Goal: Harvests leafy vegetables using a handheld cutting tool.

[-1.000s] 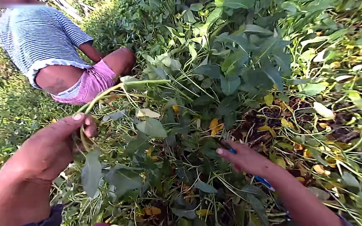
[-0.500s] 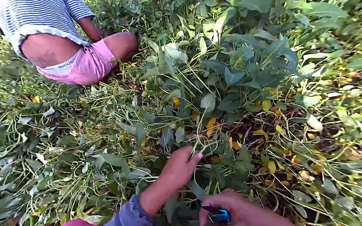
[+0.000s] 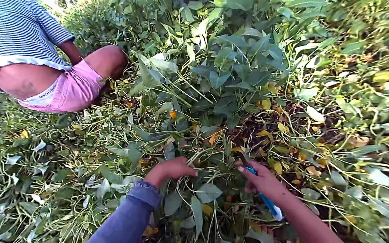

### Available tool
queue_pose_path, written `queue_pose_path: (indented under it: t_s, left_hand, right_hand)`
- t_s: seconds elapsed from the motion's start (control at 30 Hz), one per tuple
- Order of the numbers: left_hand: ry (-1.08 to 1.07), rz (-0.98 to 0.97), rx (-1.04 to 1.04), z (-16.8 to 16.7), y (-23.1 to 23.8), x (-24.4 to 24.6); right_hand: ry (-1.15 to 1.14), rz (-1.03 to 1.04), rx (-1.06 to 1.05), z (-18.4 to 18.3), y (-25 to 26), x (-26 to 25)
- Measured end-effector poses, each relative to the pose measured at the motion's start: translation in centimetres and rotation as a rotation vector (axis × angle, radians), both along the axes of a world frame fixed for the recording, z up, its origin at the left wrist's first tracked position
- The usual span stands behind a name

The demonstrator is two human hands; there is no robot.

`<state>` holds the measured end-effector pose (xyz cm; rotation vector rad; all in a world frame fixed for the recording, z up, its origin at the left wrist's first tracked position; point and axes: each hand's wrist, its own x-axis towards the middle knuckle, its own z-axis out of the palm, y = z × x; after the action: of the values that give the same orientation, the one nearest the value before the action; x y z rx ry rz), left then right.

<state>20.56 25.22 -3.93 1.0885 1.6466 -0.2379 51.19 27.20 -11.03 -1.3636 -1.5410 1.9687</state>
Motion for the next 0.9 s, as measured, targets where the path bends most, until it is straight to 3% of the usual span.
queue_pose_path:
  t_s: [0.17,0.3,0.37,0.43,0.57,0.67,0.8,0.9]
  left_hand:
    - [0.048,-0.006,-0.011,-0.7,2.1,-0.9]
    - [0.04,0.096,0.176,1.4,1.1,-0.3]
    - [0.059,0.195,0.306,3.2,0.0,1.7]
    - [0.118,0.155,0.348,3.8,-1.3,4.7]
    - [0.342,-0.069,0.192,-0.6,-3.1,10.6]
    - [0.532,-0.141,0.089,-4.5,-3.5,12.1]
    - [0.493,-0.079,0.065,-3.8,-2.5,10.1]
    - [0.29,0.019,0.119,-1.8,-1.5,7.8]
  right_hand:
    - [-0.259,-0.021,-0.201,-4.5,-4.5,5.7]
    - [-0.1,-0.162,-0.268,-4.1,-6.0,8.2]
    - [0.025,-0.287,-0.202,-2.9,-5.5,7.9]
    - [0.14,-0.385,-0.089,-1.0,-4.0,6.6]
    - [0.359,-0.463,0.062,3.3,-0.4,2.5]
    - [0.471,-0.4,-0.023,3.4,1.8,-0.4]
    - [0.186,-0.301,-0.317,0.0,0.9,-1.2]
    - [-0.027,-0.293,-0.318,-2.7,-2.0,2.0]
